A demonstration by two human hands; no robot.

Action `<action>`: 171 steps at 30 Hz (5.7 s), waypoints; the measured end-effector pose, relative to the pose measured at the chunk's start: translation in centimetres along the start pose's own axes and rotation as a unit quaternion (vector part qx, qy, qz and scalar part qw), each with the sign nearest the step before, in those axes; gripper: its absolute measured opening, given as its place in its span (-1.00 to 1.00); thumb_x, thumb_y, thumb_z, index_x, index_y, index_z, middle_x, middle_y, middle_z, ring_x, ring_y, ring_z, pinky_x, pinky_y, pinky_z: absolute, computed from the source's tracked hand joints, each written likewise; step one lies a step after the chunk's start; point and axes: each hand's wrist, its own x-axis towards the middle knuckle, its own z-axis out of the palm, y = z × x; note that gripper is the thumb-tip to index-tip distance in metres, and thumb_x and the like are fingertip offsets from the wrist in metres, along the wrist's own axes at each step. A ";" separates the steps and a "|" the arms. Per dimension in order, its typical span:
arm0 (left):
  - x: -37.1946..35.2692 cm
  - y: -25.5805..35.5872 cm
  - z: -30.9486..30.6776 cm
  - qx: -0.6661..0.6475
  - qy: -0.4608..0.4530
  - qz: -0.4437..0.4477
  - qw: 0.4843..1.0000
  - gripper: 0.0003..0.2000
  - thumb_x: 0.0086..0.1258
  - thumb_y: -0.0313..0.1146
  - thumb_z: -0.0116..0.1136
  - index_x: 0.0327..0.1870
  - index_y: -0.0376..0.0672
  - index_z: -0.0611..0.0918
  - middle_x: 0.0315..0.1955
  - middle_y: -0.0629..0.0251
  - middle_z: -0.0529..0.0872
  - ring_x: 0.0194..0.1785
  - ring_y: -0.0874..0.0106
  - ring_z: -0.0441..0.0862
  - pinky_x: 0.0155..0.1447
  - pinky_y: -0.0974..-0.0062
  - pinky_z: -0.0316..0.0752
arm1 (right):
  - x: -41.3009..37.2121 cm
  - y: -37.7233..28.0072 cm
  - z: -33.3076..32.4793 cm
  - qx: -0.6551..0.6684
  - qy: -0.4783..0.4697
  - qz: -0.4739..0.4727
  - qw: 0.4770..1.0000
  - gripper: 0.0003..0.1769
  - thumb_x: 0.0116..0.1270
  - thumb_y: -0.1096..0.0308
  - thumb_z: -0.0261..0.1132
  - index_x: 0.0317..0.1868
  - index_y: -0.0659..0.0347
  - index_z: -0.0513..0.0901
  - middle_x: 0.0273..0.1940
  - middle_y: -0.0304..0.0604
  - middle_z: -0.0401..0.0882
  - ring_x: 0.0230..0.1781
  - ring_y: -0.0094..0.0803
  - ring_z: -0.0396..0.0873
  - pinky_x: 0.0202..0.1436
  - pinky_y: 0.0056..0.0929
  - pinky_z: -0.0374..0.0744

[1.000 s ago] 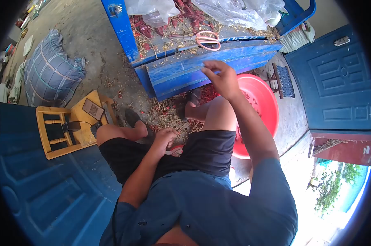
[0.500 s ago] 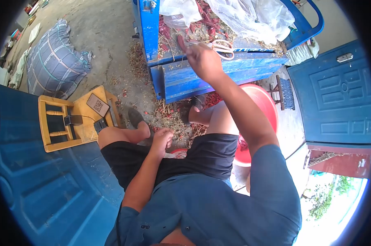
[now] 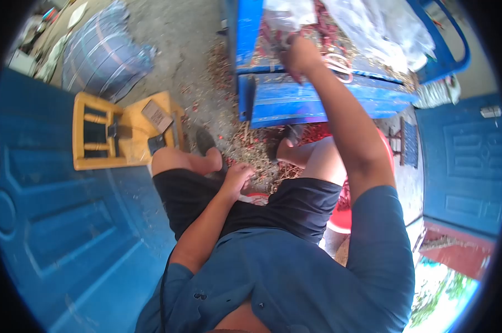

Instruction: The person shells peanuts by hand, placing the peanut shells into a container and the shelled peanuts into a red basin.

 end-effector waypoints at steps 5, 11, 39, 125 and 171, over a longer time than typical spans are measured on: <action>0.2 -0.5 -0.5 0.002 0.020 0.031 0.999 -0.93 0.38 -0.39 0.20 -0.30 -0.16 0.63 -0.61 0.56 0.44 -0.67 0.72 0.25 -0.61 0.64 0.06 | -0.8 2.3 0.3 0.066 -0.026 -0.064 0.995 -0.42 0.18 0.01 0.42 0.04 0.34 0.72 -0.06 0.25 0.71 0.01 0.04 0.70 0.16 -0.18 0.58; 0.8 -1.1 0.5 0.031 -0.026 0.058 0.998 -0.90 0.31 -0.37 0.25 -0.36 -0.18 0.70 -0.63 0.48 0.54 -0.65 0.67 0.35 -0.57 0.59 0.18 | -8.1 2.4 0.9 0.467 0.005 0.123 0.876 -0.73 0.35 0.17 0.41 -0.07 0.15 0.71 -0.32 -0.41 0.65 -0.46 -0.71 0.51 -0.52 -0.70 0.39; 1.2 -0.6 -1.1 0.020 0.060 0.034 0.997 -0.91 0.31 -0.44 0.15 -0.29 -0.20 0.69 -0.65 0.47 0.51 -0.70 0.63 0.35 -0.62 0.56 0.20 | -25.4 3.8 14.2 0.467 -0.391 0.058 0.791 -0.88 0.26 0.46 0.40 -0.22 0.25 0.65 -0.46 -0.35 0.59 -0.51 -0.67 0.50 -0.46 -0.62 0.42; 0.7 1.4 1.1 -0.066 -0.144 -0.051 0.986 -0.81 0.38 -0.46 0.06 -0.04 -0.20 0.60 -0.60 0.57 0.40 -0.66 0.72 0.24 -0.57 0.70 0.11 | -17.5 0.4 11.4 0.178 -0.227 -0.439 0.851 -0.83 0.16 0.40 0.37 -0.48 0.27 0.57 -0.36 -0.07 0.57 -0.15 0.00 0.57 -0.08 -0.09 0.56; 0.6 -1.2 2.0 0.121 -0.070 -0.050 0.989 -0.89 0.41 -0.41 0.10 -0.22 -0.19 0.67 -0.62 0.55 0.43 -0.62 0.69 0.32 -0.55 0.66 0.16 | -19.3 12.1 0.0 0.319 0.206 0.064 0.923 -0.53 0.28 0.28 0.50 0.15 0.28 0.66 -0.05 -0.03 0.70 -0.13 -0.36 0.71 -0.06 -0.40 0.67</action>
